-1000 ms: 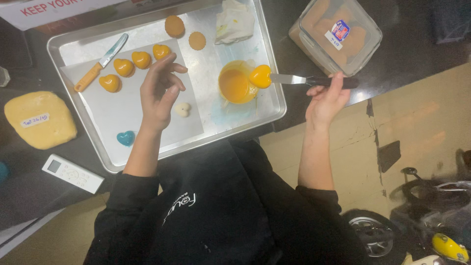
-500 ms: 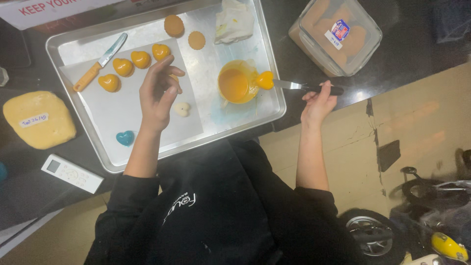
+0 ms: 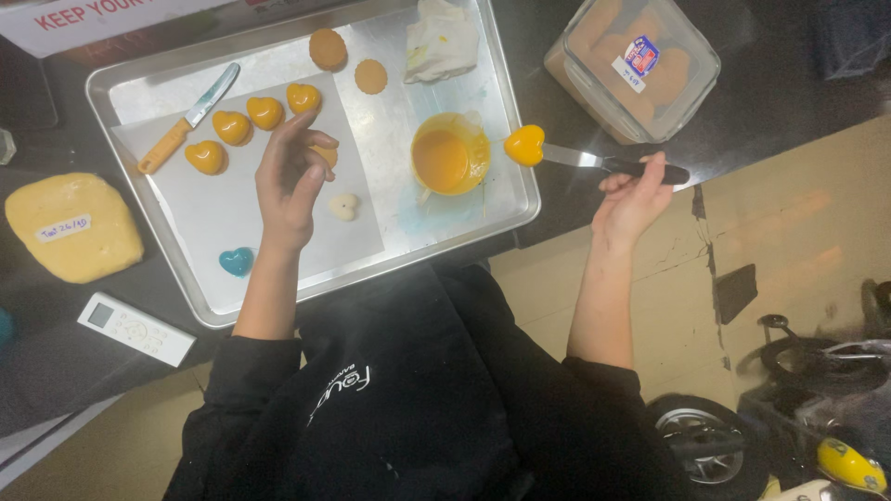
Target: The person dips heart-shaped dough pieces on a skewer into a cup of orange glaze, holds them to let excess drip off, and uses a spatula to scrape excess glaze from the base. They place the glazed hearts on a metal tray and repeat the dipping process with additional pieces.
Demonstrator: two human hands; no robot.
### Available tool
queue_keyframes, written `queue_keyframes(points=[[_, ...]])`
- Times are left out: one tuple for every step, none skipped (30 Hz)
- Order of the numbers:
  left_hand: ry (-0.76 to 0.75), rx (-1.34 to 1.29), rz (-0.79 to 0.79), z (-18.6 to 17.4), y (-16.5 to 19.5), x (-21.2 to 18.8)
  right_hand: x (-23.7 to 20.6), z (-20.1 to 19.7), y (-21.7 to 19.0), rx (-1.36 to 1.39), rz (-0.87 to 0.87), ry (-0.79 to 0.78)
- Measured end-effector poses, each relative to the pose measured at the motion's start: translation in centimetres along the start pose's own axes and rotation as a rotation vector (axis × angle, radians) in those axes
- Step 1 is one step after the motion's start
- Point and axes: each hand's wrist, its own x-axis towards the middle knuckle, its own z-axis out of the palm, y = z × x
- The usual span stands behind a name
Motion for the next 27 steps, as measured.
queue_keyframes(points=[[0.0, -0.003, -0.006, -0.1, 0.0, 0.0, -0.1, 0.4, -0.5, 0.0, -0.006, -0.009], [0.0, -0.004, -0.003, -0.1, -0.1, -0.1, -0.2, 0.9, -1.1, 0.01, -0.007, -0.015], [0.001, -0.004, 0.001, -0.1, -0.1, -0.1, -0.3, 1.3, -1.5, 0.02, -0.007, -0.021], [0.001, -0.005, 0.005, -0.1, -0.1, -0.1, -0.5, 1.8, -2.0, 0.03, -0.009, -0.027], [0.005, -0.002, 0.002, -0.2, -0.1, -0.1, -0.6, 2.3, -2.5, 0.032, -0.016, -0.038], [0.01, 0.001, -0.001, -0.3, -0.1, -0.1, -0.8, 2.7, -3.0, 0.032, -0.023, -0.049], [0.015, 0.004, -0.005, -0.4, 0.0, -0.1, -1.0, 3.2, -3.5, 0.032, -0.029, -0.061], [0.022, 0.028, 0.004, -0.6, 0.2, -0.1, -1.1, 3.6, -4.0, 0.035, -0.029, -0.057], [0.029, 0.052, 0.014, -0.8, 0.3, -0.1, -1.2, 4.1, -4.4, 0.038, -0.03, -0.054], [0.037, 0.075, 0.023, -1.0, 0.6, -0.1, -1.3, 4.5, -4.9, 0.041, -0.031, -0.05], [0.036, 0.152, 0.003, -1.2, 0.8, -0.2, -1.4, 4.8, -5.4, 0.037, -0.039, -0.066], [0.035, 0.228, -0.019, -1.5, 1.2, -0.3, -1.5, 5.1, -6.0, 0.033, -0.046, -0.082], [0.035, 0.305, -0.04, -1.8, 1.5, -0.4, -1.6, 5.5, -6.4, 0.03, -0.053, -0.1], [0.041, 0.36, -0.081, -2.0, 1.7, -0.4, -1.6, 5.9, -6.9, 0.031, -0.05, -0.099], [0.046, 0.413, -0.123, -2.2, 1.9, -0.5, -1.7, 6.1, -7.3, 0.03, -0.047, -0.098], [0.05, 0.464, -0.167, -2.3, 1.9, -0.6, -1.8, 6.3, -7.7, 0.028, -0.044, -0.095], [0.05, 0.539, -0.219, -2.4, 1.9, -0.7, -2.0, 6.5, -8.2, 0.031, -0.036, -0.084], [0.053, 0.612, -0.273, -2.6, 1.8, -0.9, -2.0, 6.7, -8.6, 0.035, -0.028, -0.076], [0.057, 0.687, -0.327, -2.8, 1.6, -1.0, -2.1, 6.9, -8.8, 0.039, -0.018, -0.068], [0.046, 0.795, -0.314, -3.1, 1.2, -1.2, -2.2, 7.1, -8.9, 0.042, -0.023, -0.075], [0.035, 0.902, -0.303, -3.2, 0.6, -1.3, -2.2, 7.3, -9.0, 0.043, -0.027, -0.082], [0.024, 1.011, -0.294, -3.4, -0.1, -1.6, -2.3, 7.5, -8.9, 0.045, -0.029, -0.089], [0.009, 1.043, -0.335, -3.6, -1.0, -1.7, -2.4, 7.7, -8.6, 0.042, -0.019, -0.091], [-0.008, 1.073, -0.376, -3.7, -2.0, -1.6, -2.5, 7.8, -8.3, 0.038, -0.011, -0.091], [-0.025, 1.102, -0.417, -3.8, -3.0, -1.7, -2.6, 7.8, -8.0, 0.033, -0.004, -0.091], [-0.025, 1.141, -0.414, -4.0, -4.0, -1.7, -2.7, 7.9, -7.5, 0.025, 0.002, -0.099], [-0.025, 1.179, -0.41, -4.1, -5.0, -1.6, -2.9, 7.9, -7.0, 0.018, 0.007, -0.107]])
